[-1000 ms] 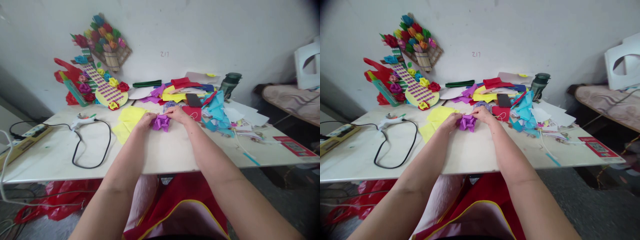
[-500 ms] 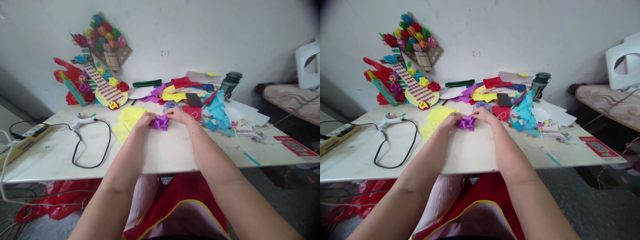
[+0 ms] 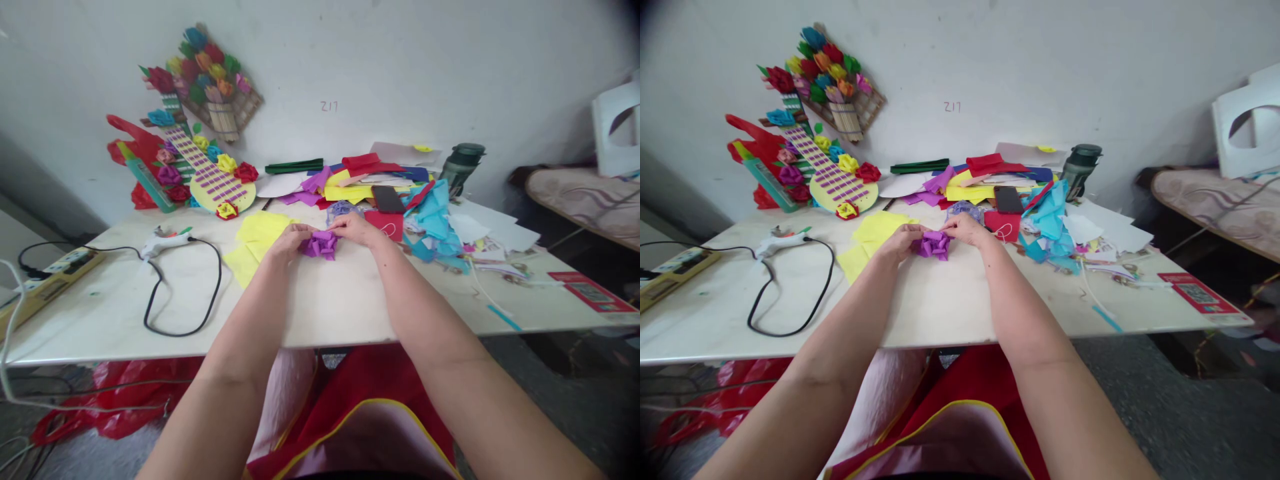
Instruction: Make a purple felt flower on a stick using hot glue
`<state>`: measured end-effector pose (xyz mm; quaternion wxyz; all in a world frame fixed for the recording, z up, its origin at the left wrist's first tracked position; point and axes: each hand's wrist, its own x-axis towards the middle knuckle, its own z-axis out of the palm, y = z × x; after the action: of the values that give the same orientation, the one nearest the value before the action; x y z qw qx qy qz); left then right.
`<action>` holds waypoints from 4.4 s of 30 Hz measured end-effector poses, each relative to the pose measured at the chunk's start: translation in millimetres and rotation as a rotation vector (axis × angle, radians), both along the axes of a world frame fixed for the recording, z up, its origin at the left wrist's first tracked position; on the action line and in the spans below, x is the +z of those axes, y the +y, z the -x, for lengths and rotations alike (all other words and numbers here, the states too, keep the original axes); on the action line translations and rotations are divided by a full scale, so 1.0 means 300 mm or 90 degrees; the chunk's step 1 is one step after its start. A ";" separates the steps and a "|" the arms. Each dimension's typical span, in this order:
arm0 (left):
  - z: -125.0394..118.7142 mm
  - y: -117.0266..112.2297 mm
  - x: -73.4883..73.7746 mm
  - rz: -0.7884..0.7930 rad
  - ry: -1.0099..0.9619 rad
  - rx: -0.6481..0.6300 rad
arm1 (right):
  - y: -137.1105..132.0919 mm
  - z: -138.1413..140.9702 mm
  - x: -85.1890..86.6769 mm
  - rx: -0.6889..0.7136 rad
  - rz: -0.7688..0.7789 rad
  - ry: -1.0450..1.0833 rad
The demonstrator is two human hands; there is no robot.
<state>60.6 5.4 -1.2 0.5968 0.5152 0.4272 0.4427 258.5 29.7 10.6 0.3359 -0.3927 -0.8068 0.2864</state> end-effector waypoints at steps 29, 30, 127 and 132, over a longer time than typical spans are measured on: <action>0.001 -0.016 0.016 -0.023 -0.139 -0.079 | 0.012 -0.001 0.012 -0.052 -0.171 0.026; -0.001 -0.018 0.018 -0.026 -0.134 -0.072 | 0.012 -0.001 0.012 -0.053 -0.174 0.026; -0.048 0.014 -0.018 0.078 -0.131 0.040 | -0.008 0.063 -0.002 -0.115 -0.042 0.080; -0.049 0.004 -0.012 0.058 -0.085 0.044 | -0.019 0.069 0.002 -0.098 -0.037 0.065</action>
<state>75.3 6.7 -4.6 0.6311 0.4419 0.4239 0.4762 237.7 24.1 11.3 0.4089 -0.4285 -0.7639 0.2561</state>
